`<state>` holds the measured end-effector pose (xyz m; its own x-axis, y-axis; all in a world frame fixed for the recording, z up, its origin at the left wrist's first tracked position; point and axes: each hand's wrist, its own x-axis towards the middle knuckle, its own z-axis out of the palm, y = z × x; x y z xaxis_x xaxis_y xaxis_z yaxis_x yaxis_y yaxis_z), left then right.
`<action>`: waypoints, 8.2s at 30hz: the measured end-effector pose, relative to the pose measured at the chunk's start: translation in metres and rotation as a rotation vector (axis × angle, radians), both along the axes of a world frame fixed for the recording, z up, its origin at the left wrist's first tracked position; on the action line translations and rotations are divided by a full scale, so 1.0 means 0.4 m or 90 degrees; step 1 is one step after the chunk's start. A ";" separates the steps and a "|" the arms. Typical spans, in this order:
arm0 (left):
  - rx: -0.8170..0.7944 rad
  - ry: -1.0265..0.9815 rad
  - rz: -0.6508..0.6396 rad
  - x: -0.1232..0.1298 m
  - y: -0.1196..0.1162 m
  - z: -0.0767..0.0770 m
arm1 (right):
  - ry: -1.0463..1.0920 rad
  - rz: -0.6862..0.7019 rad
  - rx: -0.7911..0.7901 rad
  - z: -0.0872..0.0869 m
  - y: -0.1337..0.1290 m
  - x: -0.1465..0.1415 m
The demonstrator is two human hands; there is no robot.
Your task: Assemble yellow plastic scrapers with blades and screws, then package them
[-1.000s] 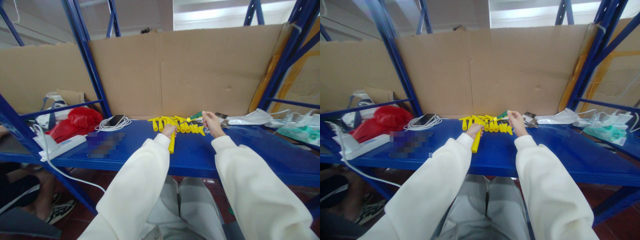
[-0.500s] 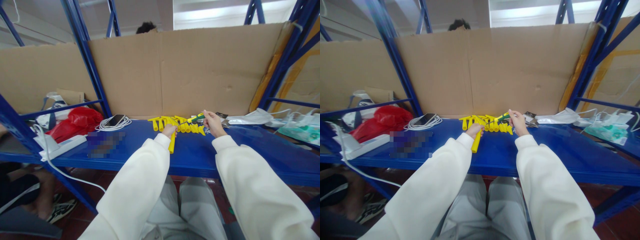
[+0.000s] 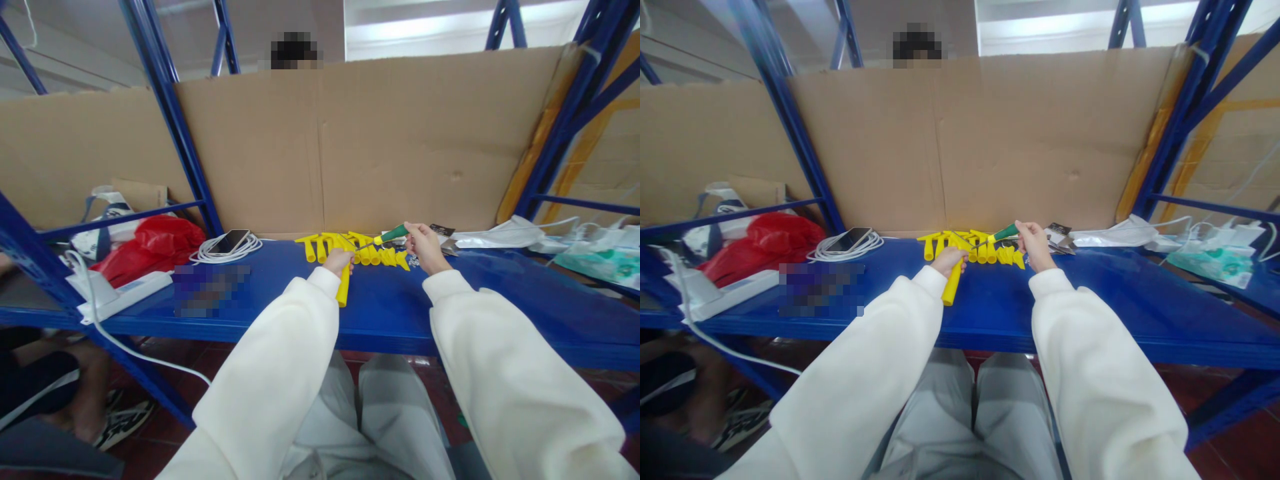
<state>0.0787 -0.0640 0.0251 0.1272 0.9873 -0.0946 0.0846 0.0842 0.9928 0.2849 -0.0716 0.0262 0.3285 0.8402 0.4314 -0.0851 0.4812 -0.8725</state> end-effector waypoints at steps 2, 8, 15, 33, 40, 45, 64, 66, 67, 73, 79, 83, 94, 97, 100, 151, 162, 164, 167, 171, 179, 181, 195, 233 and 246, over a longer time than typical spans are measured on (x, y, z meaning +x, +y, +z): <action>-0.002 0.002 0.002 -0.001 0.002 -0.001 | -0.007 0.000 -0.008 0.000 -0.001 0.000; -0.005 0.007 0.006 -0.004 0.011 -0.008 | -0.032 0.007 0.009 0.001 -0.009 -0.002; -0.010 -0.002 0.009 -0.003 0.012 -0.007 | 0.003 0.100 0.036 0.008 -0.013 -0.006; 0.017 0.011 -0.001 -0.003 0.010 -0.010 | 0.002 0.014 0.009 -0.001 -0.002 0.003; 0.018 0.018 -0.003 -0.002 0.001 -0.005 | 0.011 0.079 0.021 0.006 -0.007 0.001; 0.018 0.030 -0.013 -0.002 -0.004 -0.001 | 0.006 0.027 0.038 0.001 -0.002 0.002; 0.017 0.018 -0.004 -0.001 -0.003 -0.002 | -0.001 0.069 0.056 0.002 -0.002 0.001; 0.017 0.019 -0.006 -0.002 -0.003 -0.002 | 0.003 0.069 0.065 0.002 -0.002 0.001; 0.017 0.019 -0.007 -0.002 -0.003 -0.001 | 0.004 0.063 0.068 0.001 -0.002 0.001; 0.013 0.016 -0.009 0.000 -0.008 0.002 | 0.013 -0.010 0.072 0.000 0.002 -0.002; 0.014 0.010 -0.008 -0.002 0.002 -0.003 | 0.027 -0.035 0.046 0.002 -0.001 -0.004; 0.018 0.009 -0.004 -0.003 0.008 -0.009 | 0.008 -0.034 0.055 -0.003 0.002 -0.001; 0.021 0.020 -0.009 -0.003 0.008 -0.007 | -0.028 0.027 0.085 -0.005 0.006 0.005; 0.015 0.017 -0.007 -0.002 0.007 -0.005 | -0.025 0.004 0.085 -0.005 0.007 0.002; 0.010 0.014 -0.004 -0.001 0.003 -0.002 | -0.024 -0.026 0.068 -0.006 0.010 0.001; 0.024 0.037 -0.003 -0.001 -0.006 0.002 | -0.038 0.012 0.051 0.003 -0.008 -0.008; 0.018 0.031 0.000 -0.001 -0.003 0.000 | -0.054 -0.024 0.032 -0.001 -0.010 -0.008; 0.019 0.028 0.001 -0.001 -0.003 0.000 | -0.057 -0.030 0.025 -0.001 -0.011 -0.009; 0.020 0.025 0.001 0.000 -0.004 0.000 | -0.054 -0.039 0.015 0.000 -0.013 -0.012; 0.018 0.025 -0.002 0.000 -0.005 0.001 | -0.048 -0.050 0.003 0.002 -0.017 -0.015; 0.026 0.036 -0.007 -0.001 -0.002 0.000 | -0.047 -0.051 0.001 0.001 -0.015 -0.013; 0.027 0.037 -0.007 0.000 -0.005 0.001 | -0.049 -0.049 0.005 0.001 -0.015 -0.013; 0.018 0.026 0.000 -0.001 0.005 -0.005 | -0.041 -0.053 -0.022 0.007 -0.020 -0.015; 0.087 0.091 0.069 0.004 0.003 -0.004 | 0.105 -0.185 -0.013 0.020 -0.017 -0.010; 0.101 0.088 0.045 -0.003 0.013 -0.007 | -0.121 -0.115 -0.194 0.008 -0.037 -0.048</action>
